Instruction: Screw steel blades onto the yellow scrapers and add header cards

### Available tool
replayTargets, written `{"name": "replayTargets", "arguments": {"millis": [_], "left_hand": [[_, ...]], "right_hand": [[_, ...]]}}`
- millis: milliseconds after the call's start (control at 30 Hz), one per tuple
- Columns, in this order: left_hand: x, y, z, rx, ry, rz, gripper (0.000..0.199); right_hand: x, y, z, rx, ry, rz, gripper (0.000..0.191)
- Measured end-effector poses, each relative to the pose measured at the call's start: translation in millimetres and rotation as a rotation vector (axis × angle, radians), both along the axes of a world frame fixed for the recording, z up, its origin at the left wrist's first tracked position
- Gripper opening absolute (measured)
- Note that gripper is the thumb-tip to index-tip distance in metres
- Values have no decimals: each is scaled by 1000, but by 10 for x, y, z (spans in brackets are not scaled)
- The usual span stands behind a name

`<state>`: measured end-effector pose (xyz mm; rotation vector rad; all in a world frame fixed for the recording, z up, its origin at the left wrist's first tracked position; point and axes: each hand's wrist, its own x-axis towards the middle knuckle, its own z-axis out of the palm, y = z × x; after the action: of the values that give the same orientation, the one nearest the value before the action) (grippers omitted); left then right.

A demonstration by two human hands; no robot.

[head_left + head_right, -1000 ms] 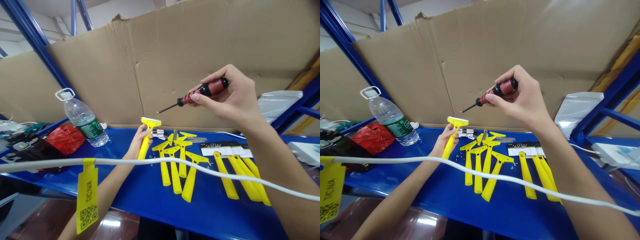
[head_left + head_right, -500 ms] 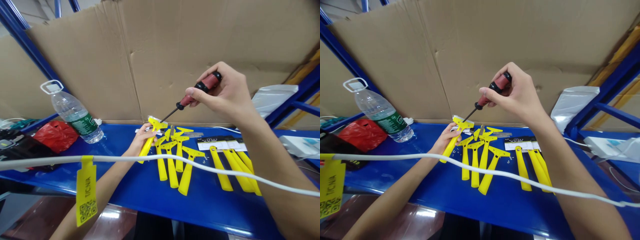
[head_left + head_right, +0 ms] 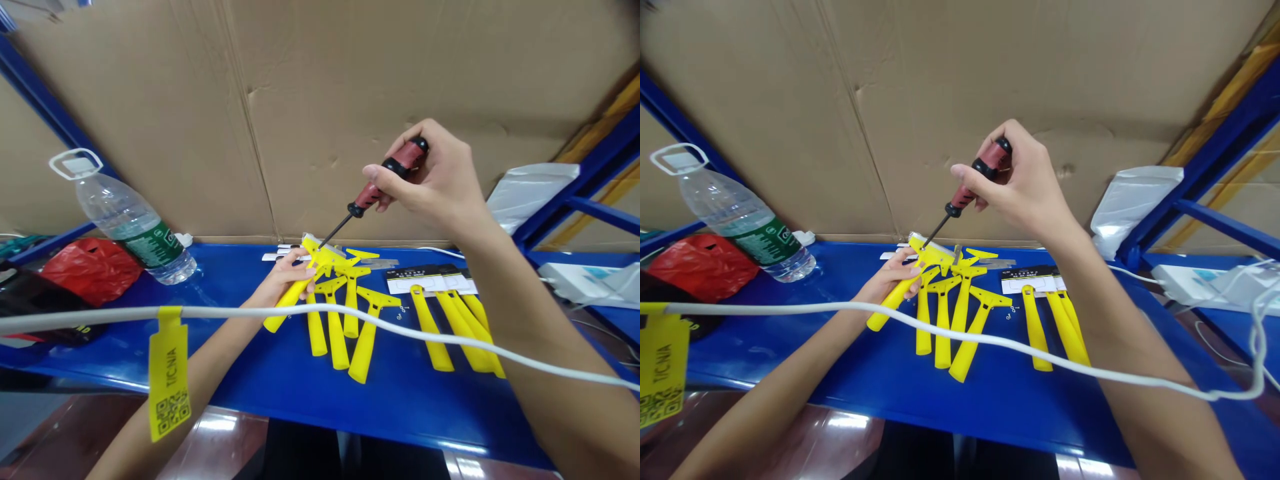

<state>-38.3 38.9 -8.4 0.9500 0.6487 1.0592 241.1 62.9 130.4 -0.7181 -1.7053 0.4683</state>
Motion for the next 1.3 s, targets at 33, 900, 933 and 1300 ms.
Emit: {"name": "replayTargets", "arguments": {"millis": [33,900,933,1300], "left_hand": [[2,-1,5,-27,-7,-10,51],[50,-76,67,-149,-52,-94,50],[49,-78,67,-150,-50,-88,51],[17,-72,27,-134,-66,-99,44]], "right_hand": [[2,6,-6,6,2,7,57],[-75,140,-140,-24,-42,31,58],[-77,138,-140,-21,-43,29,58],[-69,113,-126,-43,-43,36,57]]}}
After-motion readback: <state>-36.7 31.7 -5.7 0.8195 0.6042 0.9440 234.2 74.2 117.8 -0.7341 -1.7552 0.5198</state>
